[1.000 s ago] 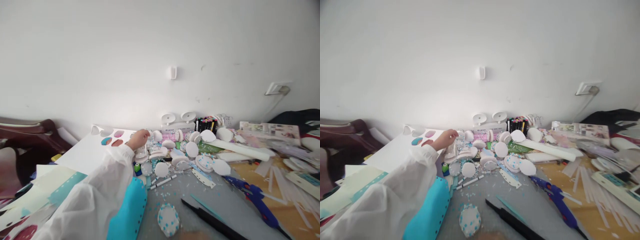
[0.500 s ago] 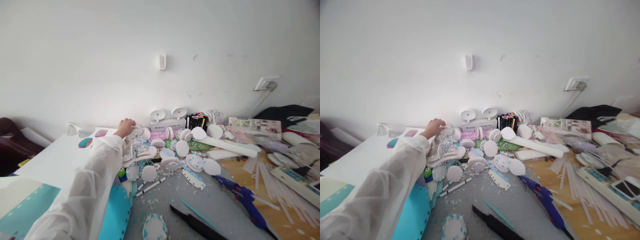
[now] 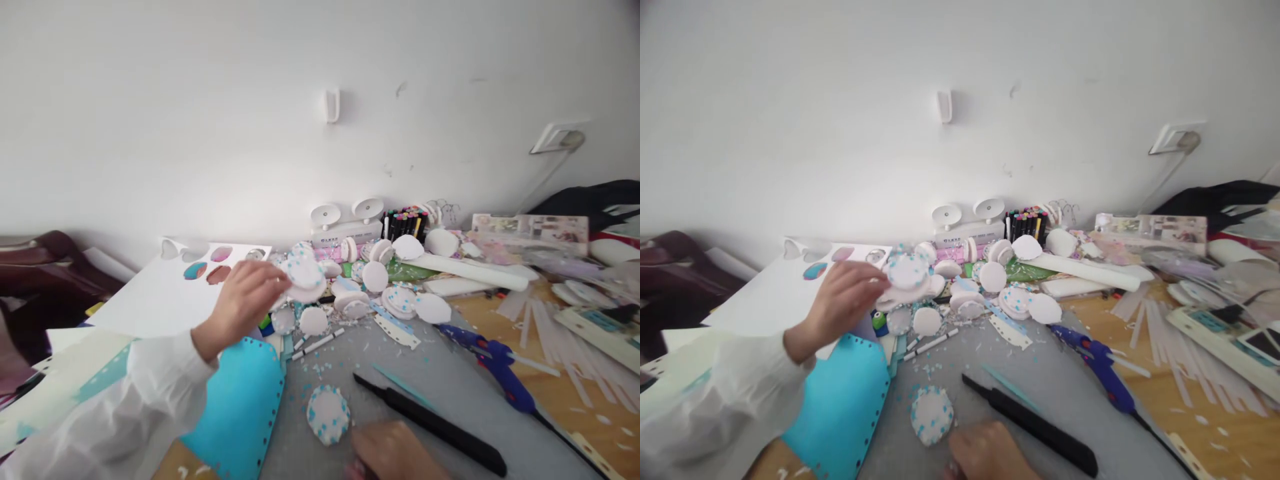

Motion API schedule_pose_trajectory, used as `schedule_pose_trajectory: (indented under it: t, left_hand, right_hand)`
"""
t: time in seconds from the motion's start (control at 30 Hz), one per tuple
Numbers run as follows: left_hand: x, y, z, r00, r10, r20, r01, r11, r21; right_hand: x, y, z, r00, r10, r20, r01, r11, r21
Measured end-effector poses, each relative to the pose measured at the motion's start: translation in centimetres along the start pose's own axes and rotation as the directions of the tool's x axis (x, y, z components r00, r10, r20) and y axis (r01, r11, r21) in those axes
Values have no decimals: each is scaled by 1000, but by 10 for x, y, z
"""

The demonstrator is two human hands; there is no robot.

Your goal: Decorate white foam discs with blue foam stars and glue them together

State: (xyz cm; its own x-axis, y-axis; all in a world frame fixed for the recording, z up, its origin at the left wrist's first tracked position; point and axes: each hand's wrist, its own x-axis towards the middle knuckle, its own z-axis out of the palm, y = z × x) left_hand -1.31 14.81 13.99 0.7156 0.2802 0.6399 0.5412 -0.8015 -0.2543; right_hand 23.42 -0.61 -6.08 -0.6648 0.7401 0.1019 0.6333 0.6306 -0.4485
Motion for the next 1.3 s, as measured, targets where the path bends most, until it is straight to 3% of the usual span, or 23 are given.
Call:
schedule_pose_trajectory:
  t: [0.13, 0.3, 0.5, 0.67, 0.73, 0.8, 0.87, 0.93, 1.03, 1.1, 1.2, 1.3]
  left_hand:
    - [-38, 67, -33, 996, 44, -82, -38, 997, 71]
    - [-66, 118, -52, 981, 11, -191, 16, 990, 142]
    - [-78, 154, -67, 980, -8, -197, 42, 985, 168]
    - [-93, 164, -68, 981, 13, -194, 22, 984, 176]
    - [-95, 153, -62, 983, 17, -184, 24, 975, 221]
    - [-89, 128, -50, 987, -15, -163, 62, 956, 288]
    - [-71, 88, -34, 988, -107, -110, 139, 930, 340]
    - [-46, 39, -15, 950, -308, 55, 261, 877, 403]
    - [-10, -32, 16, 909, -390, 150, 293, 850, 438]
    - [5, -67, 38, 878, -436, 197, 315, 837, 447]
    - [19, -96, 70, 839, -486, 244, 348, 824, 446]
    - [35, -103, 102, 834, -436, 338, 294, 869, 398]
  right_hand:
    - [-1, -9, -13, 995, 70, -67, -75, 995, -68]
    - [-2, -15, -23, 991, 86, -101, -98, 987, -124]
    - [-4, -13, -22, 981, 155, -119, -171, 975, -140]
    - [-5, -14, -23, 981, 159, -115, -174, 975, -136]
    - [-4, -15, -22, 982, 147, -120, -163, 977, -138]
    - [-2, -16, -21, 984, 127, -127, -145, 979, -144]
    - [1, -17, -20, 985, 107, -135, -127, 980, -152]
    - [2, -18, -19, 985, 95, -141, -117, 980, -159]
    - [2, -18, -18, 985, 103, -138, -124, 981, -152]
    - [2, -16, -14, 983, 110, -146, -131, 981, -141]
    - [3, -5, 0, 978, 50, -201, -85, 982, -169]
    - [7, 11, 18, 965, -60, -255, -5, 969, -247]
